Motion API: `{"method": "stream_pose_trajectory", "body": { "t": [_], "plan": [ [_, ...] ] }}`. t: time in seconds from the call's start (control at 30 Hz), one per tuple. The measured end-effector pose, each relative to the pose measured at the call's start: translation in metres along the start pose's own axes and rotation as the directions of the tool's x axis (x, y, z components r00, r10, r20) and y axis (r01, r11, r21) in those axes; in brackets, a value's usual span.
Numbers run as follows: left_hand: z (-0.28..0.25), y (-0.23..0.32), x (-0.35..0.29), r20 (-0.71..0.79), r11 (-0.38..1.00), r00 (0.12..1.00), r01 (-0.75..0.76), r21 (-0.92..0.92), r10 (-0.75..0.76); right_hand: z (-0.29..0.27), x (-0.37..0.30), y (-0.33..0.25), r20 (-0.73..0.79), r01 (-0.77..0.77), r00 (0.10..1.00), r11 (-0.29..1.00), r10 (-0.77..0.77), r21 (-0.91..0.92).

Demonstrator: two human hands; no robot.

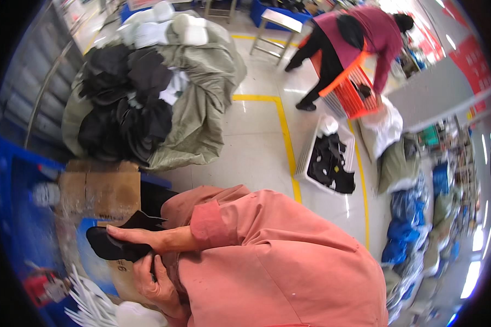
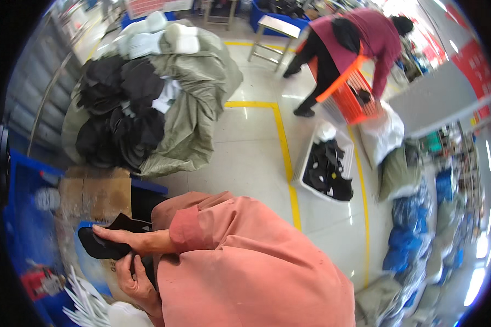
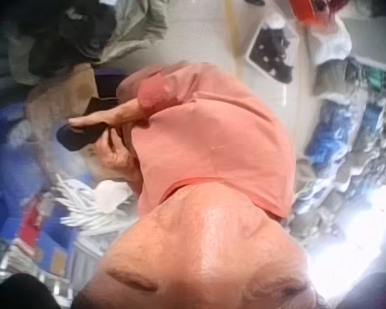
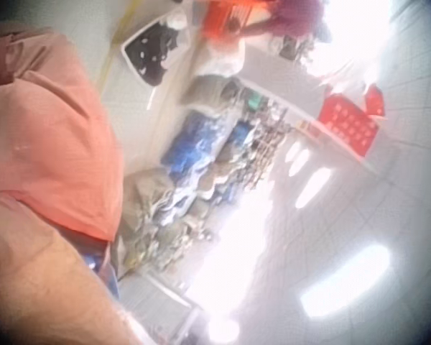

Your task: The person repeatedly picks white foam insoles and black fabric shoe uppers, aligns them, and places the paired components into a red basket. They also move a white basket of insoles and a white basket of uppers to different locations on the floor.

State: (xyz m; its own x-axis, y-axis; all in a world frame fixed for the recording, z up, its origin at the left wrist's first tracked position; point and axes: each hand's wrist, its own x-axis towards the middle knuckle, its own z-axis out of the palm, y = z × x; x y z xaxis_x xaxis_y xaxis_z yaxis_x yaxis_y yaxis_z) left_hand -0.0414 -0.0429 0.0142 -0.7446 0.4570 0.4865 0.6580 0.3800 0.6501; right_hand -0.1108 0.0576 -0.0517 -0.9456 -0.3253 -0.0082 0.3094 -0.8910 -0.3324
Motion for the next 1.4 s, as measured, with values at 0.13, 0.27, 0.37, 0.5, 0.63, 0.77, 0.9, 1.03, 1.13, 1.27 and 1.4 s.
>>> {"method": "stream_pose_trajectory", "body": {
  "t": [0.13,0.27,0.37,0.5,0.63,0.77,0.9,1.03,1.13,1.27,1.4],
  "plan": [
    [0.006,0.010,0.009,0.209,0.999,0.978,0.038,-0.036,-0.030,0.003,-0.042,-0.032,-0.086,0.075,0.993,0.996,-0.080,-0.055],
    [0.014,0.025,0.011,0.170,0.998,0.986,0.010,-0.054,0.000,0.013,-0.054,-0.045,-0.065,0.015,0.998,1.000,-0.013,0.023],
    [0.018,0.033,0.011,0.210,0.989,0.975,0.101,-0.108,-0.076,0.010,-0.062,-0.052,-0.079,-0.018,0.997,0.999,0.016,-0.033],
    [0.020,0.040,0.011,0.246,0.952,0.968,0.118,-0.284,-0.047,-0.013,-0.108,-0.081,-0.061,-0.130,0.990,0.991,0.131,0.019],
    [0.022,0.054,0.016,0.198,0.905,0.980,0.102,-0.413,-0.020,-0.062,-0.236,-0.145,0.077,-0.068,0.992,0.923,0.104,-0.379],
    [0.036,0.068,0.014,0.267,0.911,0.964,0.100,-0.399,0.012,-0.133,-0.387,-0.222,-0.249,0.169,0.808,0.615,-0.534,-0.770],
    [0.038,0.071,0.010,0.265,0.917,0.964,0.082,-0.390,0.027,-0.162,-0.552,-0.307,-0.579,0.381,-0.177,0.487,-0.796,-0.786],
    [0.043,0.072,0.006,0.261,0.918,0.963,0.048,-0.394,0.062,-0.154,-0.645,-0.346,-0.451,0.003,-0.407,0.492,-0.794,-0.870],
    [0.047,0.076,0.003,0.273,0.926,0.959,0.037,-0.376,0.072,-0.146,-0.660,-0.361,-0.477,-0.021,-0.422,0.534,-0.771,-0.845],
    [0.046,0.080,0.000,0.270,0.939,0.961,0.040,-0.341,0.057,-0.148,-0.654,-0.368,-0.490,-0.049,-0.416,0.556,-0.767,-0.829],
    [0.044,0.080,-0.001,0.287,0.945,0.957,0.057,-0.323,0.041,-0.150,-0.656,-0.368,-0.481,-0.052,-0.439,0.555,-0.759,-0.830]
  ]
}}
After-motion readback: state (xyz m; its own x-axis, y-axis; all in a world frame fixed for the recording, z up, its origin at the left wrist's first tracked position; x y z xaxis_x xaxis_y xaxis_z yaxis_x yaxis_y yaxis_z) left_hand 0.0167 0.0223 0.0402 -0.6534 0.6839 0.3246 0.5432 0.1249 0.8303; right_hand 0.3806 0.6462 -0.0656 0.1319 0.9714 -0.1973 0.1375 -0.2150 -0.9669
